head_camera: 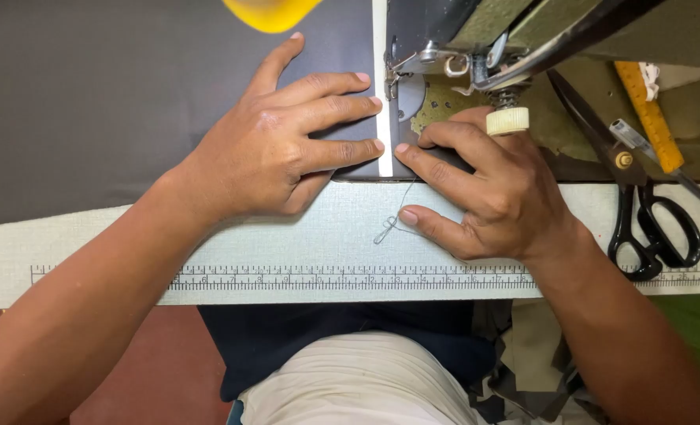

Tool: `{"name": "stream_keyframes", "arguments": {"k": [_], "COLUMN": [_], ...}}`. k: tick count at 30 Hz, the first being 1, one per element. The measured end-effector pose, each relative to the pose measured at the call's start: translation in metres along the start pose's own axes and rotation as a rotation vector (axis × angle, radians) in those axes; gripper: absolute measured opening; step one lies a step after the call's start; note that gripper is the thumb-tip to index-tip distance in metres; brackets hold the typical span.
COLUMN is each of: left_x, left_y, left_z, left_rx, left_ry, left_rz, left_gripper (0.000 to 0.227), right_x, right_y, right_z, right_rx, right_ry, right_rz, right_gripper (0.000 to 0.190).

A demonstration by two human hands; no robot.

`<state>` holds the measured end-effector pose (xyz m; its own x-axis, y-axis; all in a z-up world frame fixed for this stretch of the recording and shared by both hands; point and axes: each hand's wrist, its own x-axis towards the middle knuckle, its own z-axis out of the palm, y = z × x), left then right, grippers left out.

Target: Sewing grey fabric pieces together using an industrial sewing machine and trimming edges with scissors.

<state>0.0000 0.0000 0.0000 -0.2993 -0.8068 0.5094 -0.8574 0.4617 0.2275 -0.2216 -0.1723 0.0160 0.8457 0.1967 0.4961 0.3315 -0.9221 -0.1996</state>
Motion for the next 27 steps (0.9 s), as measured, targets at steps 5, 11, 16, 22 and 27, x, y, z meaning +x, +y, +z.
{"name": "stream_keyframes", "arguments": {"k": [5,11,16,22,27], "left_x": [0.002,0.002,0.002,0.005,0.006], "left_y": [-0.003,-0.009,-0.014,-0.018,-0.029], "left_z": [0.0,0.001,0.002,0.001,0.003], "left_rx": [0.028,0.046,0.068,0.078,0.06], "left_ry": [-0.001,0.002,-0.002,-0.009,-0.026], "left_rz": [0.009,0.014,0.024,0.018,0.021], "left_gripper": [0.037,0.036,0.037,0.035,0.033], "right_x": [0.003,0.005,0.003,0.002,0.004], "right_y": [-0.002,-0.003,-0.002,0.0,0.0], "right_z": [0.0,0.001,0.005,0.006,0.008], "right_rx": [-0.046,-0.133,-0.185,-0.237,-0.366], "right_ry": [-0.003,-0.003,-0.014,-0.01,-0.01], "right_rz": [0.003,0.018,0.041,0.056,0.079], "right_gripper": [0.048,0.046,0.045,0.045,0.046]}}
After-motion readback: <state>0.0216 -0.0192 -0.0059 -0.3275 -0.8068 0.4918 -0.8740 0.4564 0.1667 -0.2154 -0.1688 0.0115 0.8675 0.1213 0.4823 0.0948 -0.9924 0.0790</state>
